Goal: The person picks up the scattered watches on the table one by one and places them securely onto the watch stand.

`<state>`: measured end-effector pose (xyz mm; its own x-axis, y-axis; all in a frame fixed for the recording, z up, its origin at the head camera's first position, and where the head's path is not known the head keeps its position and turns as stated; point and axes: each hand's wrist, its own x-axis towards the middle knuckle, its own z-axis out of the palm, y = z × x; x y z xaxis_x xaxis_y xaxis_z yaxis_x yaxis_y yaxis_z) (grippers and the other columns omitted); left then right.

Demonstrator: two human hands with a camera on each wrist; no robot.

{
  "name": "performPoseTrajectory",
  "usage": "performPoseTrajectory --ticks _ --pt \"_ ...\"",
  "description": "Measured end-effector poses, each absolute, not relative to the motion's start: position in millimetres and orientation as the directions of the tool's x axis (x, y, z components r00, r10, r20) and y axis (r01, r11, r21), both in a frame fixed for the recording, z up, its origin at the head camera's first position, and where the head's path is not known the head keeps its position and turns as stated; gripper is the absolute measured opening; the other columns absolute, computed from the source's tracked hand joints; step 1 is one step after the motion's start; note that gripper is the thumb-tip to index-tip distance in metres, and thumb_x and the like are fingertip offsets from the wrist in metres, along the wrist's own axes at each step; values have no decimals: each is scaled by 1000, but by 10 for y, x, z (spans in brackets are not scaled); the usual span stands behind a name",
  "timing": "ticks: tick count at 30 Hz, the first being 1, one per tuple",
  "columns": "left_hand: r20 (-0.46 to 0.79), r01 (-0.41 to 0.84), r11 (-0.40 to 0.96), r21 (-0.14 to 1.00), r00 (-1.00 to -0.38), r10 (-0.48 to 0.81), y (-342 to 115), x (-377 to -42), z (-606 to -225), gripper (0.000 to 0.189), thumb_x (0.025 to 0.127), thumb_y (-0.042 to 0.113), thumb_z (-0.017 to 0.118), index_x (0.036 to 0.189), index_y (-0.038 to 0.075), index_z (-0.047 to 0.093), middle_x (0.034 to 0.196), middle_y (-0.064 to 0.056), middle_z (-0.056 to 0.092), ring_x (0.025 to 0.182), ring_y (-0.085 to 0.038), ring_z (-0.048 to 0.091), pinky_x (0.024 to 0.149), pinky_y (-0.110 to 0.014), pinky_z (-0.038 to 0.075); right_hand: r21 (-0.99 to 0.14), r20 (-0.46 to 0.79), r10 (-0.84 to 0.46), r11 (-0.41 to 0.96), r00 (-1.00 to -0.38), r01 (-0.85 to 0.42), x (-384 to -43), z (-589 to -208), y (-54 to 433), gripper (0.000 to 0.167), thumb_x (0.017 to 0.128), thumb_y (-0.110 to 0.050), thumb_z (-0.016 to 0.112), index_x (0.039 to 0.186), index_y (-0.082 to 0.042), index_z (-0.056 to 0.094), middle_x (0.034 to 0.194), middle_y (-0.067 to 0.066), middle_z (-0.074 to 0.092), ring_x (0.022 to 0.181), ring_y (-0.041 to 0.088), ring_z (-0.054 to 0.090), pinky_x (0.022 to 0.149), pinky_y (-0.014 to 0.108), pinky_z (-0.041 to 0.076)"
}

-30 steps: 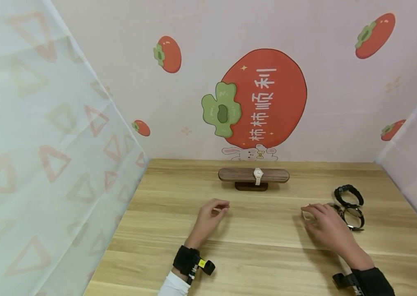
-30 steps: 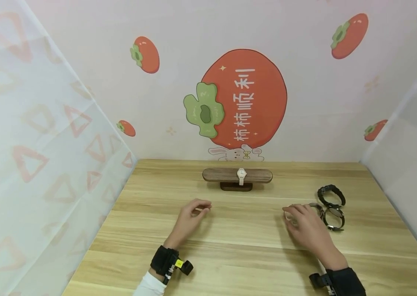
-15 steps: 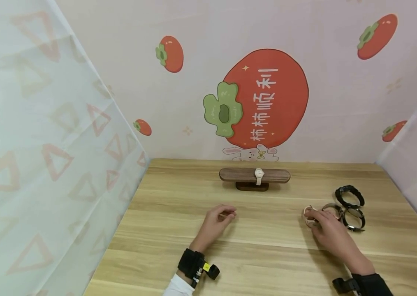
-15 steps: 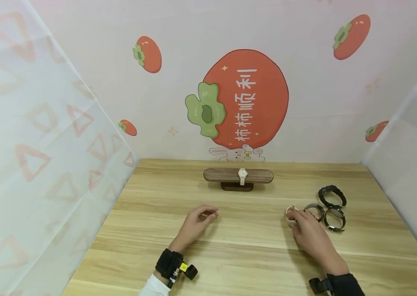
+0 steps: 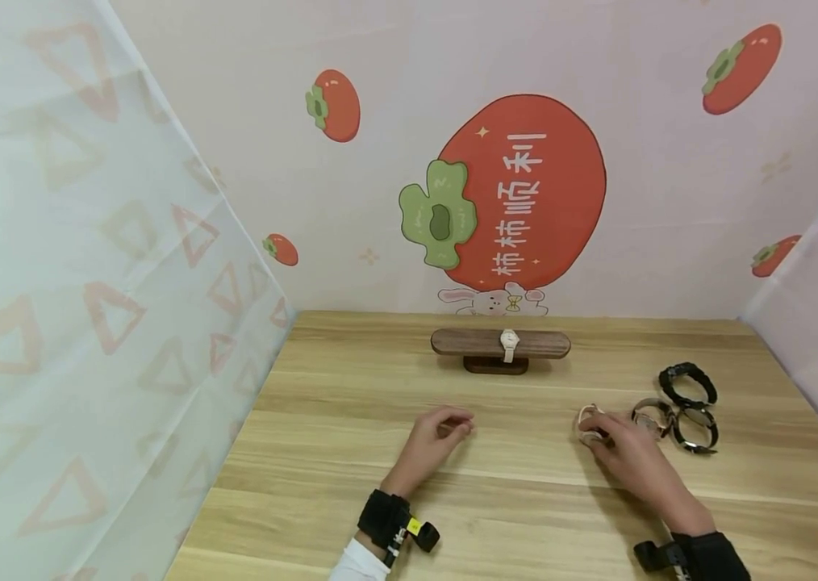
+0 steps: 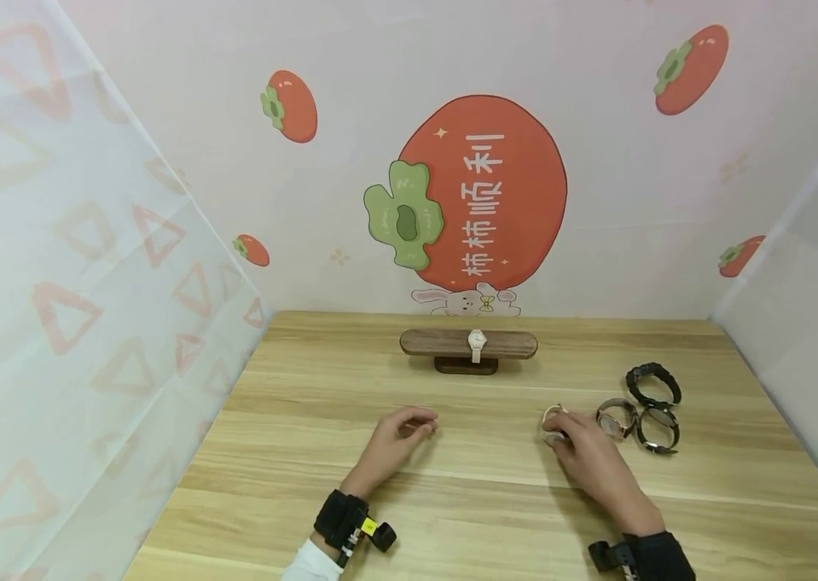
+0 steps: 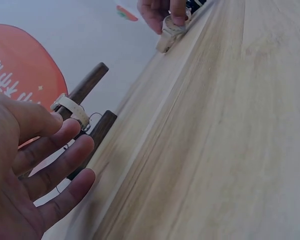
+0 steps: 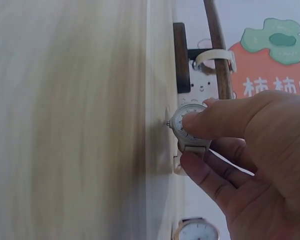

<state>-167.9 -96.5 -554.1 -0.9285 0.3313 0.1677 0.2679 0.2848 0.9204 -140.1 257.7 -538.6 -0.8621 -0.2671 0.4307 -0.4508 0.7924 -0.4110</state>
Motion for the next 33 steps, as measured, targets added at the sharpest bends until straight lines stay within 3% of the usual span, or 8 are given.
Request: performPoseTrajectory --ticks 8,18,22,28,33 --pt "174 272 273 923 -926 336 -863 -1739 -5538 28 106 18 68 131 5 73 120 -7 77 110 -17 74 96 -25 61 -501 415 -280 724 -866 -474 -1471 -5324 2332 35 86 7 83 114 -13 78 106 -2 74 84 8 66 69 27 57" --pt "225 325 272 906 -912 342 -673 -1840 -5586 25 106 14 68 129 6 74 121 -4 76 110 -11 73 95 -25 62 -613 350 -325 629 -878 -478 -1622 -5263 2073 32 91 6 77 121 -7 79 110 2 76 86 1 63 71 25 57" --pt "245 341 266 901 -909 337 -597 -1887 -5615 29 103 4 70 132 7 72 128 -3 73 115 -17 72 98 -28 61 -657 308 -324 607 -894 -447 -1674 -5226 1973 31 94 1 77 124 -7 78 112 2 77 87 3 64 73 26 58" --pt "239 339 218 915 -892 384 -487 -1935 -5620 59 95 -4 73 148 20 63 149 2 63 129 -28 67 107 -36 58 -707 258 -309 585 -916 -396 -1795 -5181 1881 29 98 -4 76 127 -8 75 117 7 78 91 10 68 77 27 59" --pt "242 345 209 915 -884 400 -451 -1952 -5623 62 96 5 77 151 28 61 150 6 62 133 -20 63 113 -34 53 -778 232 -285 520 -930 -354 -1892 -5166 1824 30 99 -6 76 128 -6 74 119 11 78 93 13 70 80 25 60"
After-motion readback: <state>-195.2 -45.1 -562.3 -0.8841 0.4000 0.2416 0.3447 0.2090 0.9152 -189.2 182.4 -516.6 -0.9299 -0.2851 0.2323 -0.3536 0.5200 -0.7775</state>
